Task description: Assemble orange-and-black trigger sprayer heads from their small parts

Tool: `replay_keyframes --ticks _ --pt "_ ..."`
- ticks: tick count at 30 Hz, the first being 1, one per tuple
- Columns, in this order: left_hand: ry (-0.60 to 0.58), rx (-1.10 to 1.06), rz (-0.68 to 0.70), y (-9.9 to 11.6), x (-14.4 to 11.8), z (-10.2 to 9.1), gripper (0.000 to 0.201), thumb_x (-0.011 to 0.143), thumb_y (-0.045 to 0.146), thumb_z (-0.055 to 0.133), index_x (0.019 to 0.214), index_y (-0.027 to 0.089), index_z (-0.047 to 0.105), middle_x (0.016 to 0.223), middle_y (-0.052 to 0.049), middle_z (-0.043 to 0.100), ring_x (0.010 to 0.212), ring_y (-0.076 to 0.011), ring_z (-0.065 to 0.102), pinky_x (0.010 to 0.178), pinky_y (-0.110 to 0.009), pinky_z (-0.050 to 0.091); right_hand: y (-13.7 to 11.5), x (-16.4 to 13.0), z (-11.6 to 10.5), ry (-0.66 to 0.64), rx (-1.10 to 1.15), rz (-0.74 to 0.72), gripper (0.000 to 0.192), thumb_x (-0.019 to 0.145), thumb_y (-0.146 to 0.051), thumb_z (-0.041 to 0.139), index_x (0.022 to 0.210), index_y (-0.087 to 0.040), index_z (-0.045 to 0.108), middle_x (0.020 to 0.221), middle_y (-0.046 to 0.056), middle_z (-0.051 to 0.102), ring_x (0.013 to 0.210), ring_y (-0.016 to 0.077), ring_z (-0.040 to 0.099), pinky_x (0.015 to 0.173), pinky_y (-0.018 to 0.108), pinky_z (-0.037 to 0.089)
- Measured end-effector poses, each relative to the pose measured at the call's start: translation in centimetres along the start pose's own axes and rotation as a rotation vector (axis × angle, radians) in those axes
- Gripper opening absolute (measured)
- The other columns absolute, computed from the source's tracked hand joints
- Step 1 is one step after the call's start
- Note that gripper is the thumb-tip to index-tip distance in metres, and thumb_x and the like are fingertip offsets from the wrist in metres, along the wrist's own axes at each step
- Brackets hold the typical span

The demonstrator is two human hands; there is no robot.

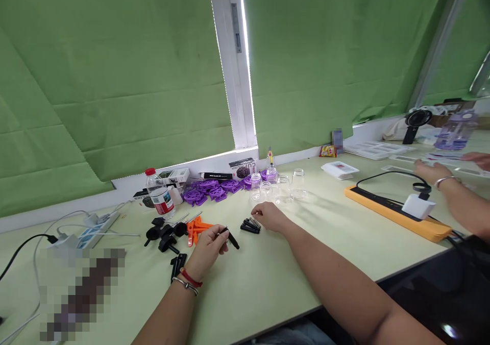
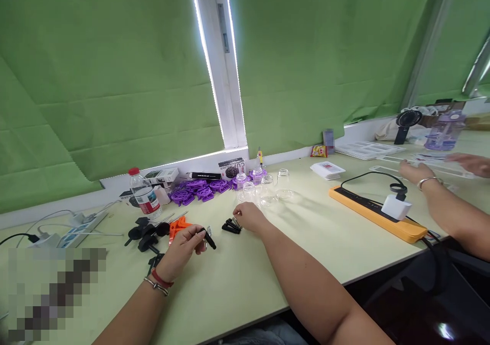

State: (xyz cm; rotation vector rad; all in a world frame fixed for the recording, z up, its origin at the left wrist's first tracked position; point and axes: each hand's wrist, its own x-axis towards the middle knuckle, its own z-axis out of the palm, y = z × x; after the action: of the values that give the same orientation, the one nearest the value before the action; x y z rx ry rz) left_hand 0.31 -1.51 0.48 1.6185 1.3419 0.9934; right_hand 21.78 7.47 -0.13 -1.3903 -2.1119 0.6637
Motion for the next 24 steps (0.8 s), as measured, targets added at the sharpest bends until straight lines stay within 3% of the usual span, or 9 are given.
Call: replay_keyframes --ticks 7,24 --pt "-0.055 0.168 0.036 -0.1 -0.2 0.3 0.025 0.079 0.041 0.052 0.071 0.018 0.051 0.057 0.004 0.048 0.053 -0.011 0.048 0.052 -0.023 0.037 0.3 0.3 0.9 -0.082 -0.149 0.007 0.024 0.073 -0.017 0.057 0.09 -0.021 0.074 0.088 0.003 0.069 0.076 0.0138 0.059 0.06 0.021 0.039" --pt "-0.095 0.255 0.05 0.1 -0.3 0.5 0.026 0.078 0.044 0.052 0.071 0.019 0.051 0.06 0.004 0.048 0.053 -0.0122 0.051 0.053 -0.024 0.039 0.7 0.8 1.5 -0.102 -0.221 -0.003 0.025 0.075 -0.018 0.057 0.093 -0.024 0.073 0.094 0.002 0.071 0.083 0.0153 0.061 0.064 0.021 0.039"
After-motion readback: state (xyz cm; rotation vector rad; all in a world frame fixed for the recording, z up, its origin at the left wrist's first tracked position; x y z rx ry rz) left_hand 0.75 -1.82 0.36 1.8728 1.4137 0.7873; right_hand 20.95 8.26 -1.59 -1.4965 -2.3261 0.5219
